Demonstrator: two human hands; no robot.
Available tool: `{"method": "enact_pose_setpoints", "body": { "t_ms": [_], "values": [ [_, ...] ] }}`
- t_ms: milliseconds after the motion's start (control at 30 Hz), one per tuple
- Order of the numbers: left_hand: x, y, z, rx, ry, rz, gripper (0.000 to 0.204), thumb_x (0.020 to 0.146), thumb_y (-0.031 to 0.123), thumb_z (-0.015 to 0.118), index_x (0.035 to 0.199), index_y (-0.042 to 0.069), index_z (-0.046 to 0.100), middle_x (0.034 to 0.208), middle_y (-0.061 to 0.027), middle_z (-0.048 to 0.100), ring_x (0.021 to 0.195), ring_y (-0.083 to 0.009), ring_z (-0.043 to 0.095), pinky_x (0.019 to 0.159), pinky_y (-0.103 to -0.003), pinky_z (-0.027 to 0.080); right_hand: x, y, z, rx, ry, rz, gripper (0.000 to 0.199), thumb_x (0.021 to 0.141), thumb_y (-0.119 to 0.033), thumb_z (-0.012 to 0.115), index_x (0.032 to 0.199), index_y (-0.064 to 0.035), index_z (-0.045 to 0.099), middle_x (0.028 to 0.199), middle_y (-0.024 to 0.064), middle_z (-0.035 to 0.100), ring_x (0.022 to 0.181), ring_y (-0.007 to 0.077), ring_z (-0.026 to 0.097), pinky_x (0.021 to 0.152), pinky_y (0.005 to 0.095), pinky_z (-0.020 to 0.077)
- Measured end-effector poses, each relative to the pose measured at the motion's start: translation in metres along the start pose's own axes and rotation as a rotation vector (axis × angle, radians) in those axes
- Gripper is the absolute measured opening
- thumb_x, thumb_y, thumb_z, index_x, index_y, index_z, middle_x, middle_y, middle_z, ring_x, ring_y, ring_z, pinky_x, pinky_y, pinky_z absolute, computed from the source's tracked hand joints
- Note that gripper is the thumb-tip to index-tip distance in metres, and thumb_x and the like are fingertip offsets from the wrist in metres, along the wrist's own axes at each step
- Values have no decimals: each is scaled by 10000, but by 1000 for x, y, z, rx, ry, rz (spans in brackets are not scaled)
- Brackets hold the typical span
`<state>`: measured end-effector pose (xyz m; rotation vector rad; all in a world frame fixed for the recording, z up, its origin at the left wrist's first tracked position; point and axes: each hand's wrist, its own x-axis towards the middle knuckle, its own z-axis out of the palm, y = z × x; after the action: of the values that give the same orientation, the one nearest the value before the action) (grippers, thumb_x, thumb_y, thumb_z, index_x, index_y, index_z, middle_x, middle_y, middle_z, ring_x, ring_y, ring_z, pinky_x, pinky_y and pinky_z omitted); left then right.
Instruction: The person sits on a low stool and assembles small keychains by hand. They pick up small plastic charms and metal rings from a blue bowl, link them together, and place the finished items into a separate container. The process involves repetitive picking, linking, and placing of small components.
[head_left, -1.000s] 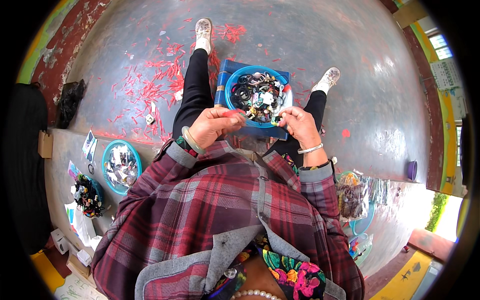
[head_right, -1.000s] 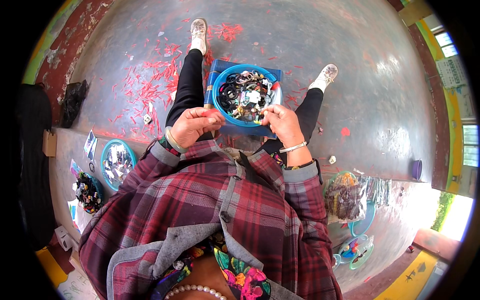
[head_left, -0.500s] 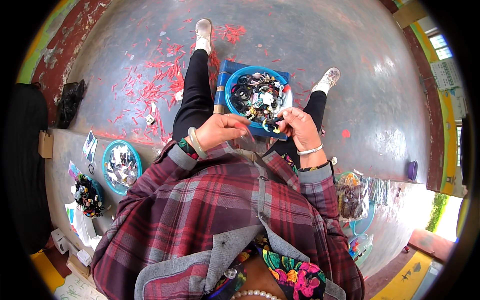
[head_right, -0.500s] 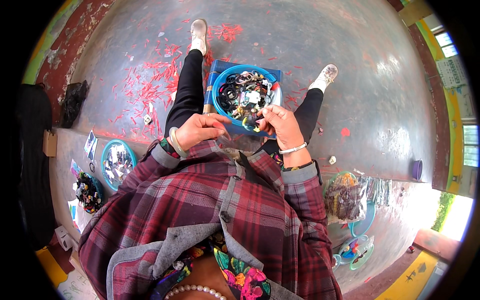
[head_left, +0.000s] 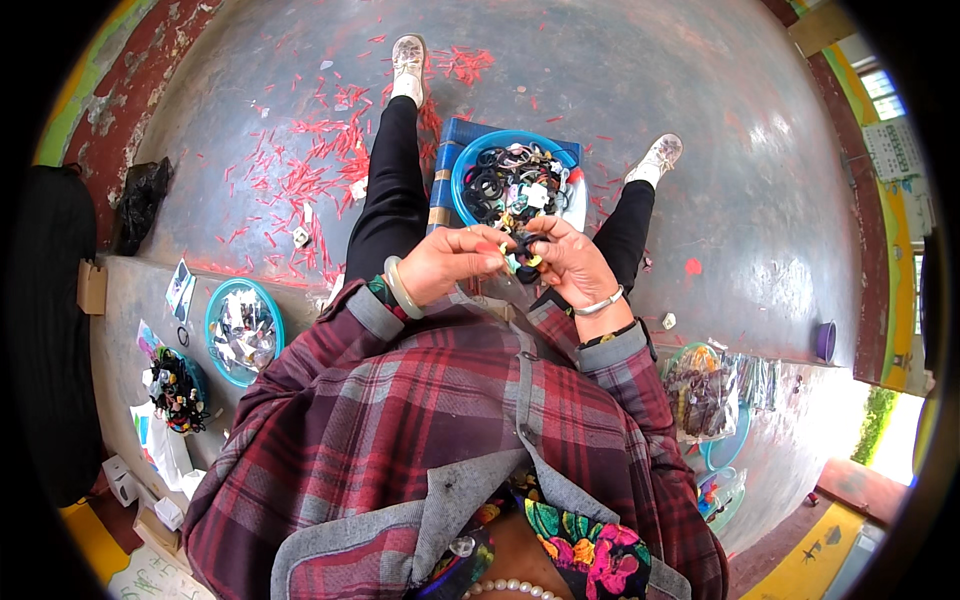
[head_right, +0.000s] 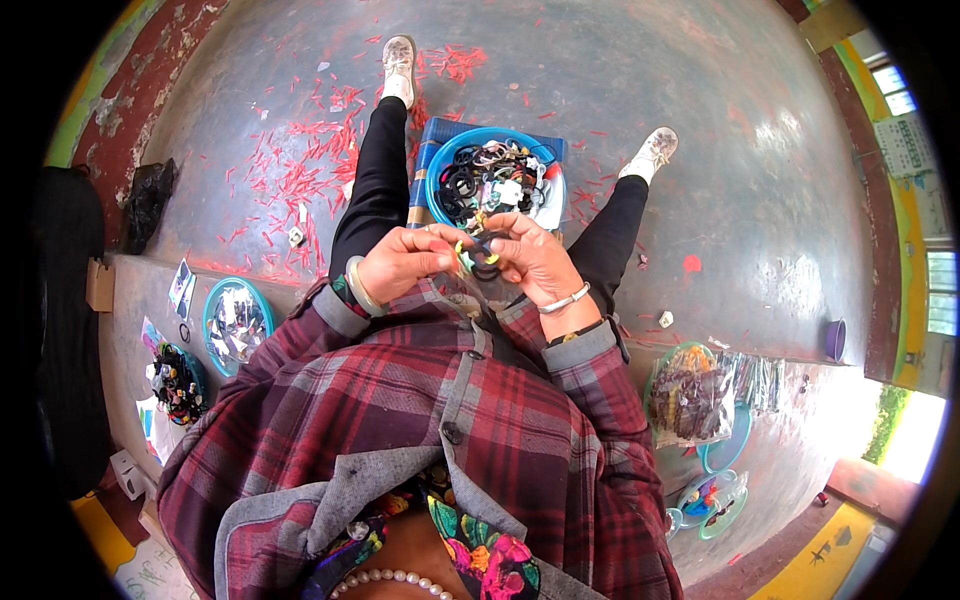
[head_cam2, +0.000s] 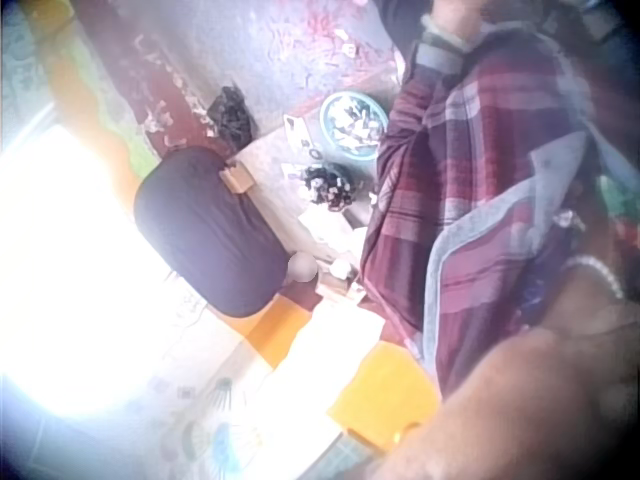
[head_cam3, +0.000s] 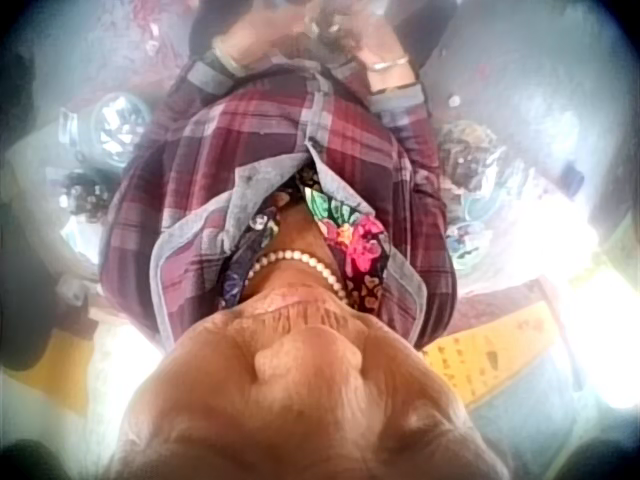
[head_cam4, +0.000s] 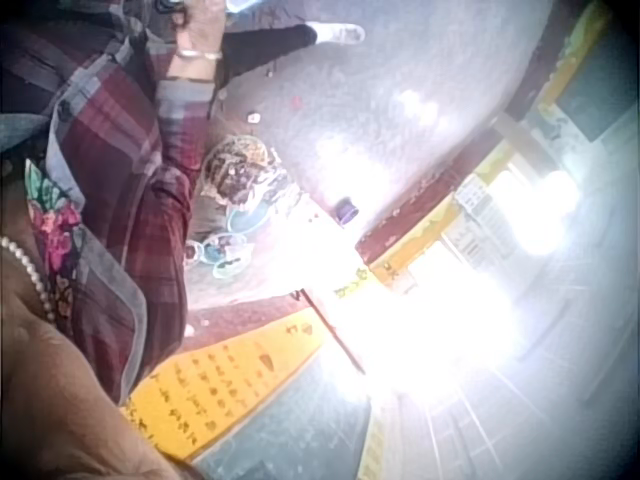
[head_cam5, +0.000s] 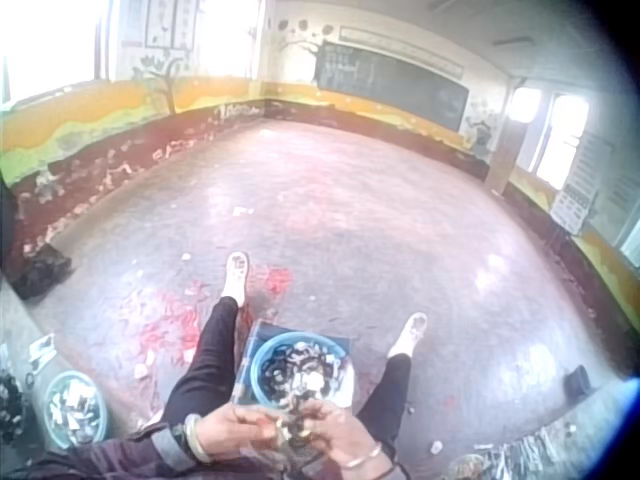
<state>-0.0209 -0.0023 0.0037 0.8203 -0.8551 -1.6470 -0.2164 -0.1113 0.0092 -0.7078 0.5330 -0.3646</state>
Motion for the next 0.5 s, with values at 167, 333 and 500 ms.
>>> {"method": "enact_pose_setpoints", "body": {
  "t_ms": [167, 333, 500],
  "values": [
    [-1, 3, -3, -310, 91, -56, 211, 840, 92, 583, 1027, -6, 603, 953, -60, 608, 813, -129, 581, 719, -253, 483, -2, -1, 11, -145, -133, -152, 449, 686, -3, 702, 1099, -58, 536, 924, -12, 565, 722, 40, 503, 524, 155, 363],
    [-2, 6, -1, -309, 117, -102, 234, 850, 93, 565, 1058, -14, 578, 928, -78, 623, 787, -133, 592, 709, -256, 495, -4, -1, 12, -228, -19, -102, 333, 730, -30, 683, 1044, -51, 577, 826, -30, 565, 626, 37, 469, 515, 159, 347],
    [-1, 9, 4, -261, 199, -144, 211, 852, 87, 553, 1035, -12, 587, 947, -93, 626, 782, -151, 615, 720, -256, 508, -3, -3, 1, -205, 55, -149, 268, 753, -38, 663, 1011, -27, 593, 840, -8, 587, 670, 51, 505, 590, 170, 393]
  ]
}}
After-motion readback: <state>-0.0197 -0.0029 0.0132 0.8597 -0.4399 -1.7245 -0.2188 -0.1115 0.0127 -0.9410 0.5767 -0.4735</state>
